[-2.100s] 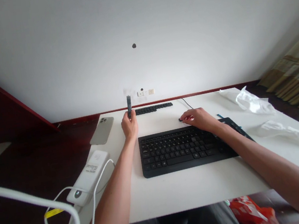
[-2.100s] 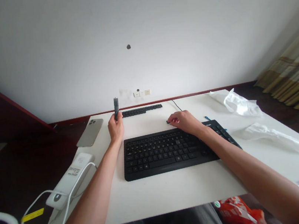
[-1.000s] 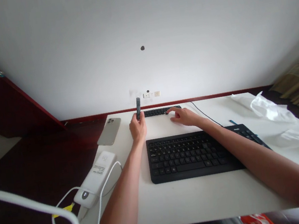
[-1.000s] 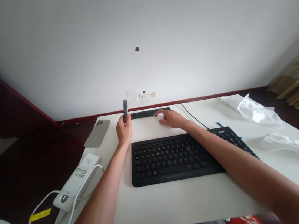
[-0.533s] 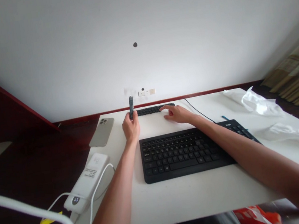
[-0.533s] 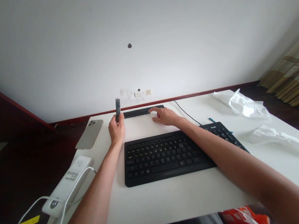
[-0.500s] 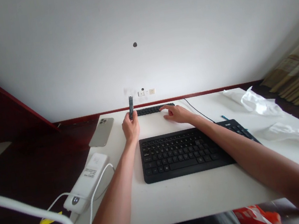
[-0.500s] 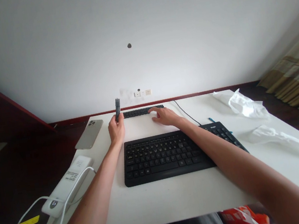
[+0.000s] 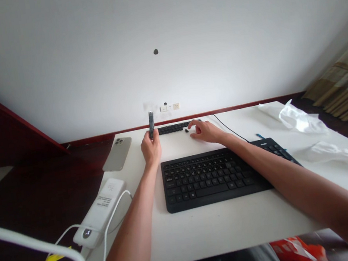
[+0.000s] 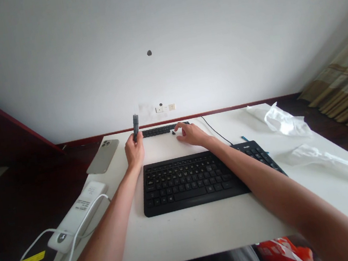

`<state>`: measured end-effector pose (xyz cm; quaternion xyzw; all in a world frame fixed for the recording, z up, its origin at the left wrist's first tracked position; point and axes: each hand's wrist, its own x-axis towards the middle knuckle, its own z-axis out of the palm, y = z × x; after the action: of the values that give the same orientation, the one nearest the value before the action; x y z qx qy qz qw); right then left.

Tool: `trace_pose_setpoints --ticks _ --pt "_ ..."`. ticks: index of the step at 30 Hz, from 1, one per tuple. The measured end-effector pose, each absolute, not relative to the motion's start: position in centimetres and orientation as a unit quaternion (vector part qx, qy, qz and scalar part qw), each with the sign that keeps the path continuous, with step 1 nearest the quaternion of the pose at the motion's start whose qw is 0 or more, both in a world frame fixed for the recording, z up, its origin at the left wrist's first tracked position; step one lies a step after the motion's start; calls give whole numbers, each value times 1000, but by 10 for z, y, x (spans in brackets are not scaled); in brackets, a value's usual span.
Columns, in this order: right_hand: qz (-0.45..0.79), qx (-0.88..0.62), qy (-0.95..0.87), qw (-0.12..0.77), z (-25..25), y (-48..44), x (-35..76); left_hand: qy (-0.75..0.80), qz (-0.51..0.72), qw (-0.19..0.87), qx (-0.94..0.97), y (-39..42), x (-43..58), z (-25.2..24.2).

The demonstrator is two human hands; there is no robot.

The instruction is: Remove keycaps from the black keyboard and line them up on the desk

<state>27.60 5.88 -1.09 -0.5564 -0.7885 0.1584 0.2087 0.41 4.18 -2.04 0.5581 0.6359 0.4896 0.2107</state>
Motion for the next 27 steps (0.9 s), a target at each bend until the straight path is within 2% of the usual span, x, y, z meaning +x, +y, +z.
trace_pose_setpoints --ticks 6,21,27 --pt "150 -557 -778 248 -16 63 276 636 488 207 560 42 4 -21" --pt "138 -511 -810 253 -12 62 273 632 488 205 565 43 4 -22" --pt "167 -520 -793 269 -12 62 272 632 488 205 566 43 4 -21"
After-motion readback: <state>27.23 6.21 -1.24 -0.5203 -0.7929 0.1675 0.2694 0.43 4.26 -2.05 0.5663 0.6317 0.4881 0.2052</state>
